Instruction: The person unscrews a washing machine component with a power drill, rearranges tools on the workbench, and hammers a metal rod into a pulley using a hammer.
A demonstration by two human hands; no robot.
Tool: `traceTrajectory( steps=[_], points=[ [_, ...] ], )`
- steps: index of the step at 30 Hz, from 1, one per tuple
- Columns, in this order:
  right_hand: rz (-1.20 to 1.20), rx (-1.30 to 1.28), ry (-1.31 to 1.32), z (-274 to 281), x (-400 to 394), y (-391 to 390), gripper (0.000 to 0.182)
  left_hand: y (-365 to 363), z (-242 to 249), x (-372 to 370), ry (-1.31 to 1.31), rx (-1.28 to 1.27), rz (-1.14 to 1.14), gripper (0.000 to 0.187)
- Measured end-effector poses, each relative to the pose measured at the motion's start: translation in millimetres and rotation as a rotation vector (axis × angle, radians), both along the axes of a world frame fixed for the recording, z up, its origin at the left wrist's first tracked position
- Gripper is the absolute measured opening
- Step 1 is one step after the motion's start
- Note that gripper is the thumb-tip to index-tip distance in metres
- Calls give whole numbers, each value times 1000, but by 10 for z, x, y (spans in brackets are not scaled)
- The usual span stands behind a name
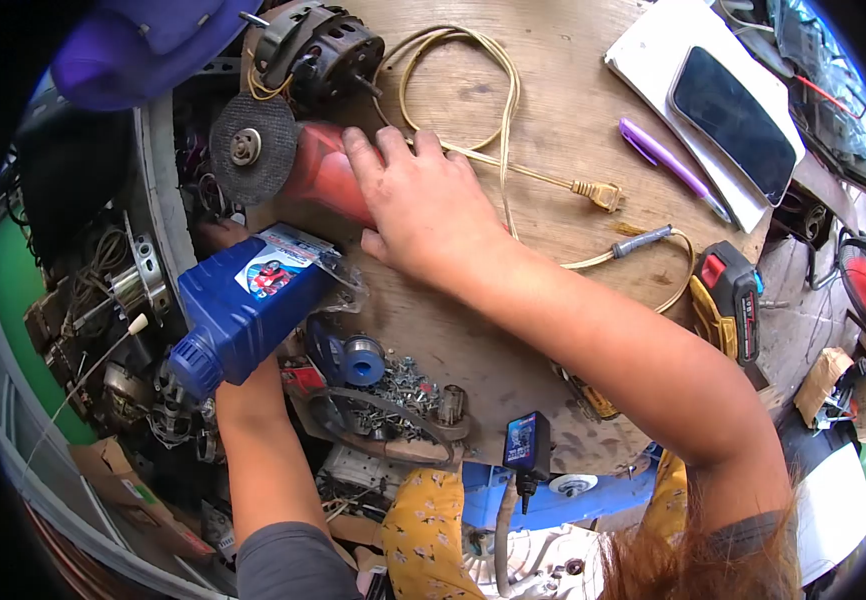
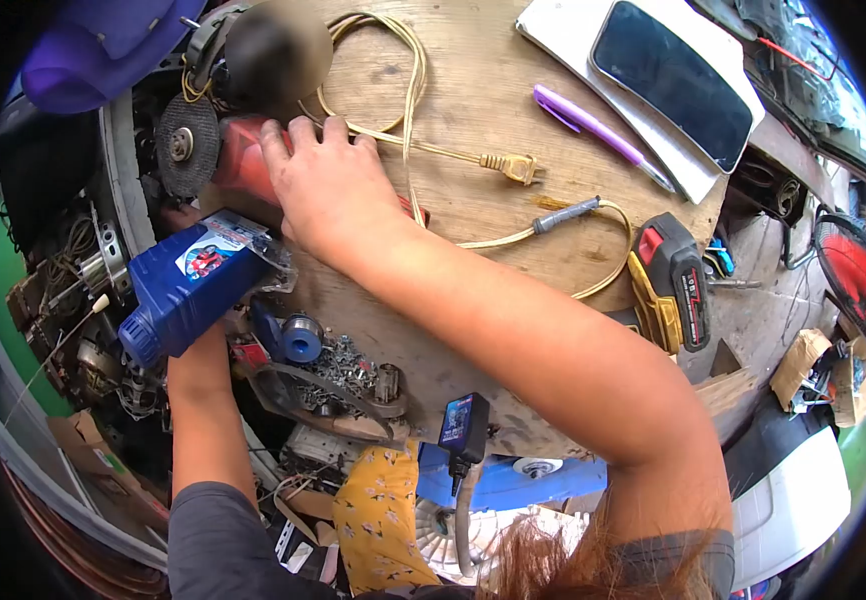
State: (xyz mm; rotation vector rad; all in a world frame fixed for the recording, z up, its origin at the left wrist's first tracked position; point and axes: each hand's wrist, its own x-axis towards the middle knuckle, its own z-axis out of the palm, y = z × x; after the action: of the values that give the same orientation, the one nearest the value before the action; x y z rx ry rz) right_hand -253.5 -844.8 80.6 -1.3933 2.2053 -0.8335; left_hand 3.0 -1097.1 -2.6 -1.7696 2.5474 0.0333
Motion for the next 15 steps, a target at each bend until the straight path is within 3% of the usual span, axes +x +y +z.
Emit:
traceTrajectory(
  steps=[4,9,10,11,15],
  points=[
    [36,73,-30,62,-14,-5,81,126,119,32,-52,18,25,58],
    [72,176,-38,191,-35,-39,83,347,280,39,-134,94,66,57],
    [73,189,-31,201,-26,-52,84,348,205,123,-101,130,92,57],
    [75,202,-24,208,-19,-64,84,141,-270,529,163,126,237,58],
    [73,193,57,280,6,-82,87,306,-249,1056,327,349,-89,54]
  ],
)
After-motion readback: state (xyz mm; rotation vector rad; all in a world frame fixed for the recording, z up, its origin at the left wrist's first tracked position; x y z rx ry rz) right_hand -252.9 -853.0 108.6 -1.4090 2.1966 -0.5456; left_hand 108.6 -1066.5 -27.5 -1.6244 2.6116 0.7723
